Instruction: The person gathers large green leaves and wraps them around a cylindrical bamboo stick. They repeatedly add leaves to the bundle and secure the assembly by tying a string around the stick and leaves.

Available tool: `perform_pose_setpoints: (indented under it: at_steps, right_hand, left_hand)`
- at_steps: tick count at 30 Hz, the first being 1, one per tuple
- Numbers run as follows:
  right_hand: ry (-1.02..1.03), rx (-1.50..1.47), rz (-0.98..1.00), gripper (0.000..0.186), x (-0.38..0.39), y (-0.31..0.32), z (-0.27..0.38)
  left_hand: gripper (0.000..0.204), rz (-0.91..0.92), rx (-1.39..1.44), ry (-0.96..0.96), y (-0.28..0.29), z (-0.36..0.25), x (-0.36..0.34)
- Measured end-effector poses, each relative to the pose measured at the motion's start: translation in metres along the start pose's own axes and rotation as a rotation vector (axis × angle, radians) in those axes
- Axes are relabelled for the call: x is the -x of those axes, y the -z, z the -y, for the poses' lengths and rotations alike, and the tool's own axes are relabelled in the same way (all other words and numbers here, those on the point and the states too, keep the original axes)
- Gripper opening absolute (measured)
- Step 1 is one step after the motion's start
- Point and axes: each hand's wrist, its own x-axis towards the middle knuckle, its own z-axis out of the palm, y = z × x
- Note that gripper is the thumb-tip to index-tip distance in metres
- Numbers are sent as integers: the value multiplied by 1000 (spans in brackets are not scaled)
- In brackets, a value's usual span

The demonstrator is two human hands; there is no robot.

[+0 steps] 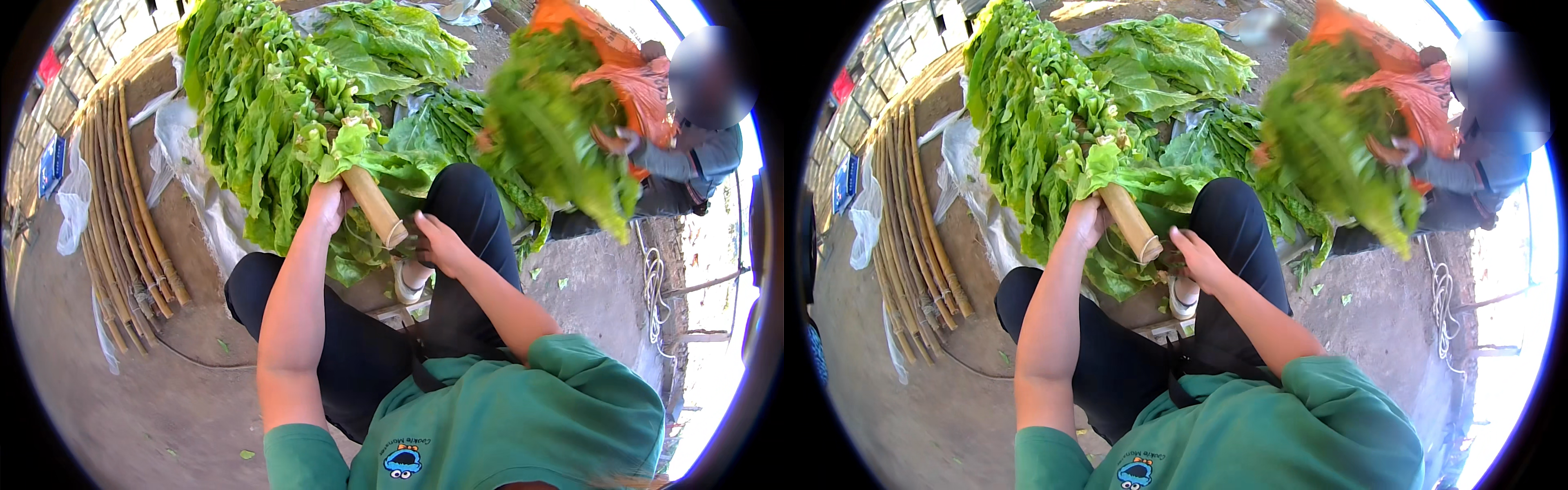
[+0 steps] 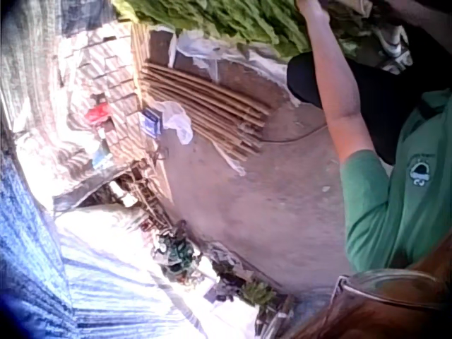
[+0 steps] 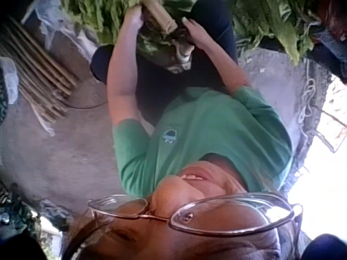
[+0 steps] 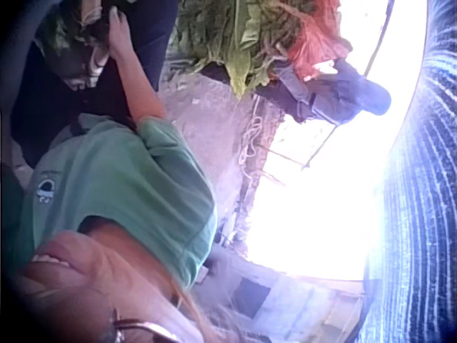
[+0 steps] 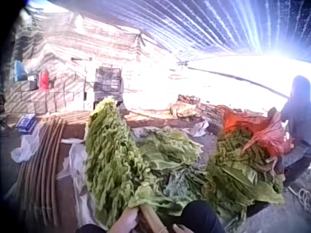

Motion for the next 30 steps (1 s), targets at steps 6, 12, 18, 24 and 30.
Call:
perform_pose_setpoints:
  at_steps: [6,12,18,24,30]
  right_hand:
    - [-75,-451,366,41,10,-15,-15]
    - [84,-493,270,48,6,-32,-25]
    - [355,-221,-46,39,-11,-47,-52]
    - [583,172,-139,25,-66,-28,-44]
    - [509,285,-98,22,-88,19,11]
  left_hand:
    - [26,29,47,0,-6,-3,1]
    - [26,0,22,12,0,0,0]
    - [26,57,-34,24,7,0,-5]
    - [24,84,-70,24,12,5,-8]
    - [24,2,-143,87,13,-1,-4]
